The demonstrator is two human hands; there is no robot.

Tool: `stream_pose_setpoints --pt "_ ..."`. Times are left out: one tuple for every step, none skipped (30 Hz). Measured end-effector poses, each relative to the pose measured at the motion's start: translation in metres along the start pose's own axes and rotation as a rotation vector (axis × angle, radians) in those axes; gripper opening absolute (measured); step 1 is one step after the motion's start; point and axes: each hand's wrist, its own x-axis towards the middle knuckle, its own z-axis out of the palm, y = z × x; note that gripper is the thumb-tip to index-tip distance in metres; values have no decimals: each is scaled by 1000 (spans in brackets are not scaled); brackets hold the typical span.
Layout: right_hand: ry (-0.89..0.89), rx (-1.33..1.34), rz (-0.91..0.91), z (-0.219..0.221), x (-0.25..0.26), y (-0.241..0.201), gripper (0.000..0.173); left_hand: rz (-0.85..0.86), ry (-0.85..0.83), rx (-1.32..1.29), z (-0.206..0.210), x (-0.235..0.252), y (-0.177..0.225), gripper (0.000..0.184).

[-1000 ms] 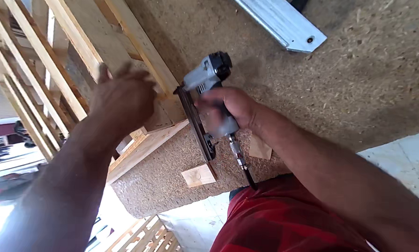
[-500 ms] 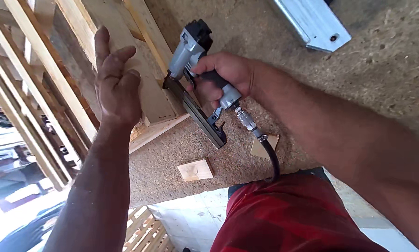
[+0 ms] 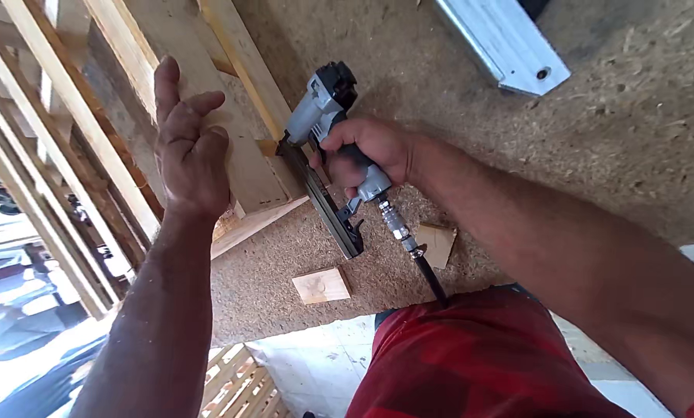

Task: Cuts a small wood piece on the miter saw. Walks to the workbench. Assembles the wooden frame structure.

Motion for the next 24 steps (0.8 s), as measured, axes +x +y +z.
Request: stream_pose_setpoints --pt "1 11 -10 1 0 3 33 -3 0 -2 0 0 0 41" --pt "6 18 -17 1 1 5 33 -9 0 1 0 -1 -1 41" --pt "8 16 -26 2 2 8 33 -14 -2 7 0 -1 -1 41" --pt "17 12 -40 5 2 10 32 -20 -5 20 0 -1 -1 41" --pt "36 18 -56 7 1 14 31 -32 -13 49 -1 -2 0 41" --pt "52 29 -77 9 -1 18 30 -49 -32 109 -2 -2 3 40" --pt "63 46 -99 11 -4 23 30 -66 -66 199 -4 -1 7 38" --pt "66 60 -115 12 -9 28 30 -70 -112 323 -8 0 13 36" --pt "59 75 -122 12 -14 34 31 -37 -179 455 -12 2 19 36" --pt "49 85 -122 12 -21 41 31 26 -258 569 -16 5 26 39" --pt "37 79 -119 14 -27 48 30 107 -343 668 -19 9 31 43" --pt "31 68 -121 15 -33 56 30 204 -429 727 -21 13 33 46" --pt "31 56 -125 17 -38 63 30 299 -507 754 -20 19 33 50" --pt "34 43 -127 18 -42 68 30 376 -578 779 -19 25 31 54" --pt "37 37 -126 17 -44 71 30 424 -644 810 -19 32 31 60" --pt "35 41 -126 17 -45 73 30 450 -700 848 -19 37 30 64" --pt "31 48 -125 16 -45 75 30 460 -748 880 -19 40 31 67" --pt "25 53 -121 15 -44 76 30 471 -782 905 -19 43 30 68" --pt "19 62 -118 15 -43 77 31 476 -804 925 -18 44 29 68" --pt "17 71 -117 15 -43 78 31 477 -818 942 -18 45 30 69" --pt "21 74 -117 16 -42 78 30 477 -832 960 -17 47 31 70" --pt "24 75 -117 16 -42 78 30 487 -841 970 -17 48 31 71" --pt "23 71 -118 16 -42 78 29 502 -848 972 -17 50 31 72" --pt "26 65 -119 16 -41 78 29 517 -850 968 -17 51 31 72"
